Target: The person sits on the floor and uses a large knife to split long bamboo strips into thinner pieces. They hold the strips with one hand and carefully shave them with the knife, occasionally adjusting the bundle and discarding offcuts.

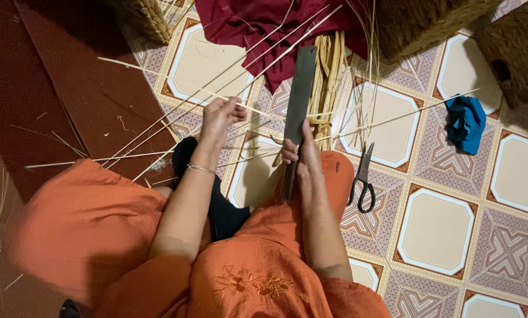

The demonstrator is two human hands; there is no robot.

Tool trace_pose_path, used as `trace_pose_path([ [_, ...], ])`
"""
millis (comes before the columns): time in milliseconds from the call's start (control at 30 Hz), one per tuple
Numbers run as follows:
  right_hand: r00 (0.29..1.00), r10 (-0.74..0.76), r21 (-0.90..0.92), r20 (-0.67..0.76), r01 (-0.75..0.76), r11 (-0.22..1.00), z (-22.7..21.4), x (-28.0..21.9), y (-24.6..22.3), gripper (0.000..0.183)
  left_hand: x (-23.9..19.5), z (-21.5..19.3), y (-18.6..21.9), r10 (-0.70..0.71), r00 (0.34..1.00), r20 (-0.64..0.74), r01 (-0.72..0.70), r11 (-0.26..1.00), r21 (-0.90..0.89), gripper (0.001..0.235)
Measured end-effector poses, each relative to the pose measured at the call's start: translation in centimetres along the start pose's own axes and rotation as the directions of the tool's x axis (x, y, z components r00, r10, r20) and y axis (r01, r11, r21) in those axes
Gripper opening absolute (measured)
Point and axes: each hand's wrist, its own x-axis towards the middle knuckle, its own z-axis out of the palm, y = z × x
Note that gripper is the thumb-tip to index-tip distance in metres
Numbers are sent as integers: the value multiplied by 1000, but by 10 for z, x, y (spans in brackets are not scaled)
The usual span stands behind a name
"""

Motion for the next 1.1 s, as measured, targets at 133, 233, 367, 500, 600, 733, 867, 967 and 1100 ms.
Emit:
trace_pose_path([
  [133, 999, -38, -33, 2, 38, 999, -1, 2, 0, 56, 12, -30, 4, 2, 996, -89, -6, 999, -44, 17],
  [233, 1000, -21, -15, 17, 21, 1000, -1, 2, 1, 56, 16, -39, 7, 22, 992, -120, -26, 999, -31, 18],
  [367, 996, -40, 17, 74, 39, 999, 2, -2, -4, 60, 10, -35, 22, 101, 987, -128, -104, 994, -17, 19],
  [500, 998, -35, 0, -49, 35, 999, 13, -28, -23, 73, -5, -7, 45, 210, 978, -15, -208, 974, 91, 16],
  [600, 988, -116, -62, 105, 123, 990, 31, -40, -28, 73, -11, 22, 53, 279, 958, 69, -287, 943, 169, 13],
  [733, 966, -132, -177, 221, 173, 969, 48, -45, -19, 71, -16, 48, 48, 410, 875, 257, -474, 835, 279, 17],
  [867, 992, -59, -236, 111, 84, 968, 48, -27, -4, 51, -23, 68, 46, 441, 831, 339, -548, 757, 357, 12],
  [967, 997, -19, -297, 78, 41, 954, 31, -9, 6, 60, -31, 76, 50, 392, 853, 344, -517, 721, 461, 15],
  [1100, 962, 12, 31, 272, -21, 999, 8, -5, 0, 62, -26, 75, 44, 433, 778, 456, -599, 730, 328, 29],
])
